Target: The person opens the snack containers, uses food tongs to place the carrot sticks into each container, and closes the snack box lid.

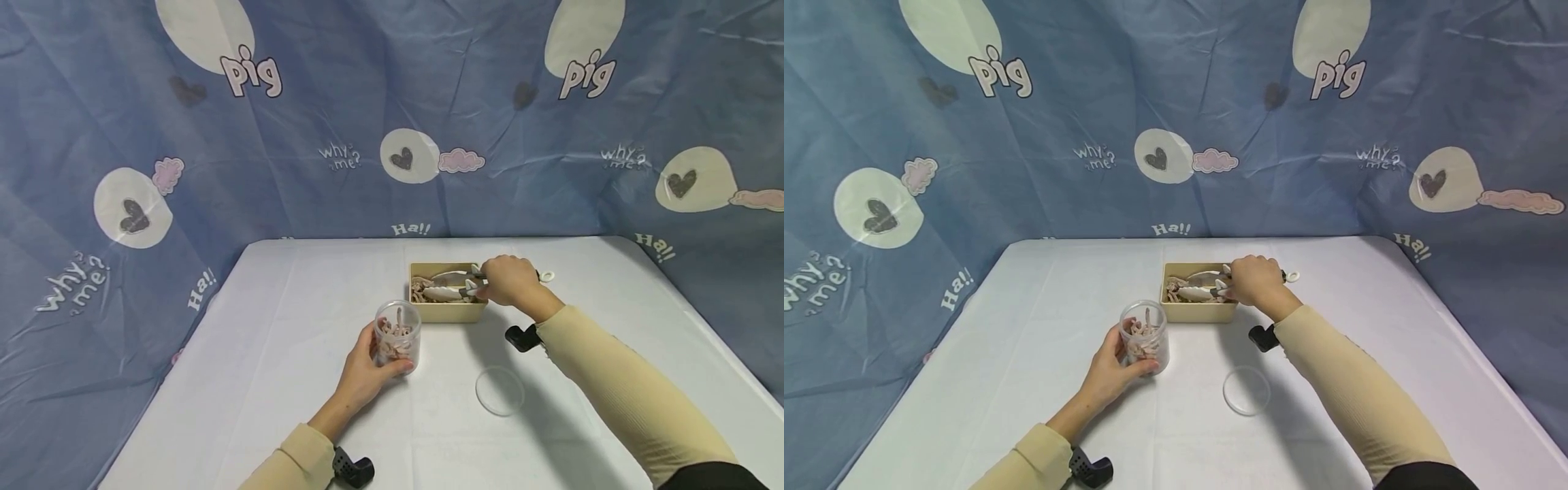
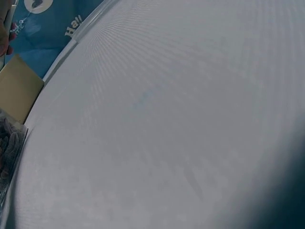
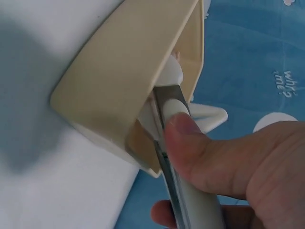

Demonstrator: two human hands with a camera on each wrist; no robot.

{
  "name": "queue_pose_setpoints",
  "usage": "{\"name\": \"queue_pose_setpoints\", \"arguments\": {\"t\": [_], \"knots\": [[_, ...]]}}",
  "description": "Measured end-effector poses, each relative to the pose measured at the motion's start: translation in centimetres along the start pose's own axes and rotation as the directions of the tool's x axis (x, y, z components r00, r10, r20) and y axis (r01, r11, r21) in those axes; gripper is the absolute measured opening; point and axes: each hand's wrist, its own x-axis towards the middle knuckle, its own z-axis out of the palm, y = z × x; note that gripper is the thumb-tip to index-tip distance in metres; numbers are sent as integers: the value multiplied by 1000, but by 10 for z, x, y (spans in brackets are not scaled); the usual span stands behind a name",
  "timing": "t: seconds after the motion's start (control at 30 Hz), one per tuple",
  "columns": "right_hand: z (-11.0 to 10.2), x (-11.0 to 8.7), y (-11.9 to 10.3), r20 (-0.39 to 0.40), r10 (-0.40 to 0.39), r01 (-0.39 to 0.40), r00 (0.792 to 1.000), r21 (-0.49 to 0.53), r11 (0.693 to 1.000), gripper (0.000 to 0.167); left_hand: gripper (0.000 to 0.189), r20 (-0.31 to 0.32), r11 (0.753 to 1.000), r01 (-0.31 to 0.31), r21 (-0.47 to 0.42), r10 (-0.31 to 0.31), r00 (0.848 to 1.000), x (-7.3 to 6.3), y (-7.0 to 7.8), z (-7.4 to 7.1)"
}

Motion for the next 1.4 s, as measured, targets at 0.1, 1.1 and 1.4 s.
{"name": "queue_pose_setpoints", "arguments": {"t": [0.1, 1.1, 1.4], "knots": [[0, 0, 0, 6, -7, 7, 1000, -6, 1000, 23, 90, -1, 1000, 5, 3, -5, 1000, 0, 0, 0], [7, 1, -4, -70, 7, -8, 998, -4, 1000, 20, 88, 5, 1000, -8, -5, 8, 1000, 0, 2, 0], [12, -4, 0, -131, 6, -1, 991, 36, 999, 25, 89, 8, 1000, 2, 3, -2, 1000, -1, 2, -1]]}}
